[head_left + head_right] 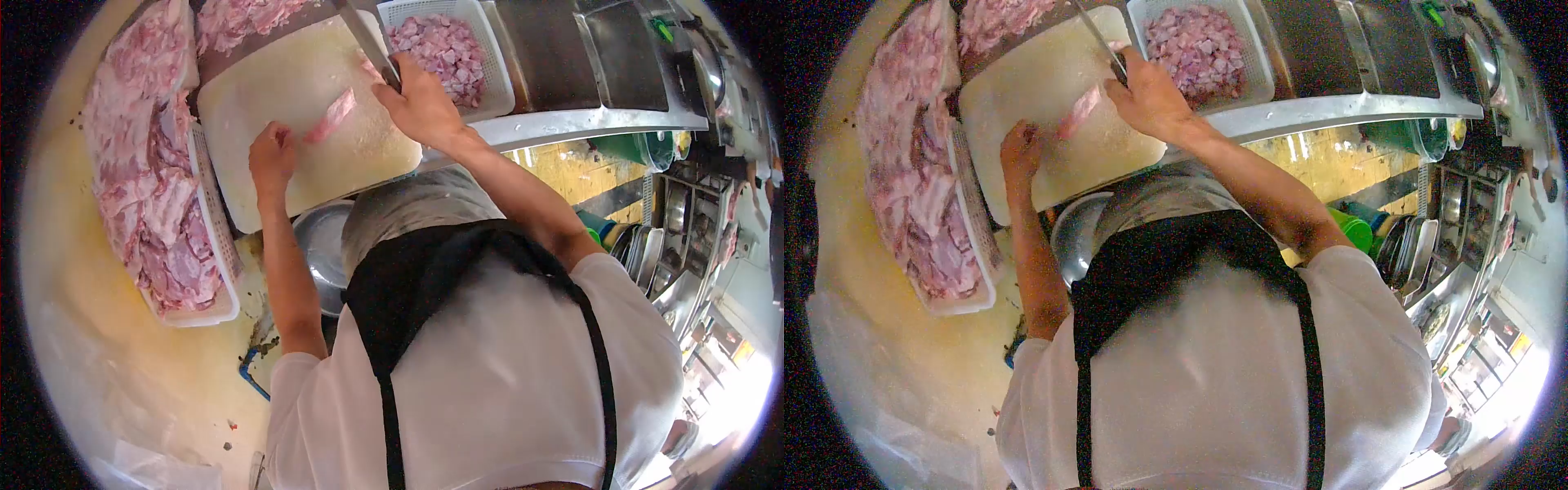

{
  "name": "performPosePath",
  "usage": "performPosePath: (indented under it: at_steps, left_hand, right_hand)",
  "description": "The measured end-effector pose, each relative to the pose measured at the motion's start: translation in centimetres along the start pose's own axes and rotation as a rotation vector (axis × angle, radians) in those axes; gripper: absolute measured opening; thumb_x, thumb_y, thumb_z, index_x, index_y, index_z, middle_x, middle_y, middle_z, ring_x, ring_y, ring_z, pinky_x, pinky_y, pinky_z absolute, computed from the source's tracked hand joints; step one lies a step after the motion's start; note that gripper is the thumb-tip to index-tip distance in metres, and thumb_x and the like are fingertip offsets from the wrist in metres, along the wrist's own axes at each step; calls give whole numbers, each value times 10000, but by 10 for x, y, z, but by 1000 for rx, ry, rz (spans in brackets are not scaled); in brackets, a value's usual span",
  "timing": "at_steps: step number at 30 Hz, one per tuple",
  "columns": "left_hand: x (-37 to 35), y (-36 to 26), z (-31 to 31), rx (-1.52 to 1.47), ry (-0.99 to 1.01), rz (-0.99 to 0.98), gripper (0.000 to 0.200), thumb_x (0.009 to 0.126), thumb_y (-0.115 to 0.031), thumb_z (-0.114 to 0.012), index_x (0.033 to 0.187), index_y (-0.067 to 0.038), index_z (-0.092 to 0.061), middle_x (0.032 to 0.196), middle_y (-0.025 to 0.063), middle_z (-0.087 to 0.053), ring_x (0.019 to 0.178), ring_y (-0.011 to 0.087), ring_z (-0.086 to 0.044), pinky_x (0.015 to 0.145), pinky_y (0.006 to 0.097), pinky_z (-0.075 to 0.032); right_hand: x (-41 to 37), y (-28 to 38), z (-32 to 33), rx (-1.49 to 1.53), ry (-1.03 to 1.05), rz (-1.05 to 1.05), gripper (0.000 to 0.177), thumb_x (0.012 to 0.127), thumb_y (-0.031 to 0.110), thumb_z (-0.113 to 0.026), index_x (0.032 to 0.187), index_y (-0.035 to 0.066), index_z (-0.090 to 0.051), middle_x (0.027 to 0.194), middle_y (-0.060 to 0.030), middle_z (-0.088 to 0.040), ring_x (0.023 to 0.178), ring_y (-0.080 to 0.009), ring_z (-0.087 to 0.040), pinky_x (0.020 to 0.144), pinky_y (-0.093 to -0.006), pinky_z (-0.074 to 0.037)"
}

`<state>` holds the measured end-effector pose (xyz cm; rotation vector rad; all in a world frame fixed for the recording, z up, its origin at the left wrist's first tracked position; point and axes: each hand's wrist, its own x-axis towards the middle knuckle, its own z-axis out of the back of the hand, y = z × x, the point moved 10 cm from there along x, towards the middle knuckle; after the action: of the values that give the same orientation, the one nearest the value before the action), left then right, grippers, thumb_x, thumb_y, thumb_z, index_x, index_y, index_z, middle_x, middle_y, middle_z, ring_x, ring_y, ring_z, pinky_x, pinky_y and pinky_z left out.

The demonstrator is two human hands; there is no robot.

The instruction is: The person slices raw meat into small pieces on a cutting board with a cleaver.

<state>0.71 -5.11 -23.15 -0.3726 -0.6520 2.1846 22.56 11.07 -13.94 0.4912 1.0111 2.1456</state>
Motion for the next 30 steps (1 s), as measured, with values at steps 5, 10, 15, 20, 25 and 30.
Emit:
performPosePath:
  at_steps: [5,10,15,20,25,30]
  left_hand:
    - [-11,-37,-15,-136,-2,-14,150,818,-204,-682,900,-79,-669,837,111,-686,789,310,-662,700,395,-507]
    - [-13,-57,-12,53,-111,-155,121,801,-188,-685,864,-90,-653,800,113,-640,747,315,-637,646,415,-481]
    - [-9,-41,-10,-56,-68,-59,116,812,-163,-653,876,-68,-642,815,127,-644,764,338,-636,672,427,-491]
    - [-17,-23,3,-60,-158,29,133,816,-149,-623,899,-45,-636,841,159,-640,795,369,-625,717,441,-496]
    - [-16,-56,-25,119,-35,-235,97,779,-73,-613,871,-51,-634,868,151,-608,824,358,-613,722,432,-487]
    - [-33,-83,-28,29,76,-268,101,750,-46,-624,851,-43,-624,855,144,-591,783,343,-604,693,419,-479]
  right_hand:
    - [-22,-6,-62,179,120,-165,375,889,190,-614,1127,-73,-493,841,-307,-630,771,-467,-644,667,-506,-484]
    - [-13,-37,-95,-23,255,5,382,895,211,-593,1130,-58,-457,822,-307,-628,770,-485,-637,696,-549,-490]
    - [3,-1,-36,49,134,-157,375,882,212,-611,1102,-53,-462,813,-299,-631,790,-471,-640,701,-527,-486]
    - [-42,-5,-98,198,295,-93,354,875,204,-607,1060,-68,-474,795,-298,-621,793,-476,-634,726,-516,-486]
    - [-25,-6,-131,150,279,16,342,861,201,-590,1040,-73,-489,853,-328,-613,850,-495,-622,778,-536,-483]
    - [0,-24,-112,144,388,-83,370,878,244,-569,1056,-76,-516,918,-303,-642,889,-443,-653,799,-514,-503]
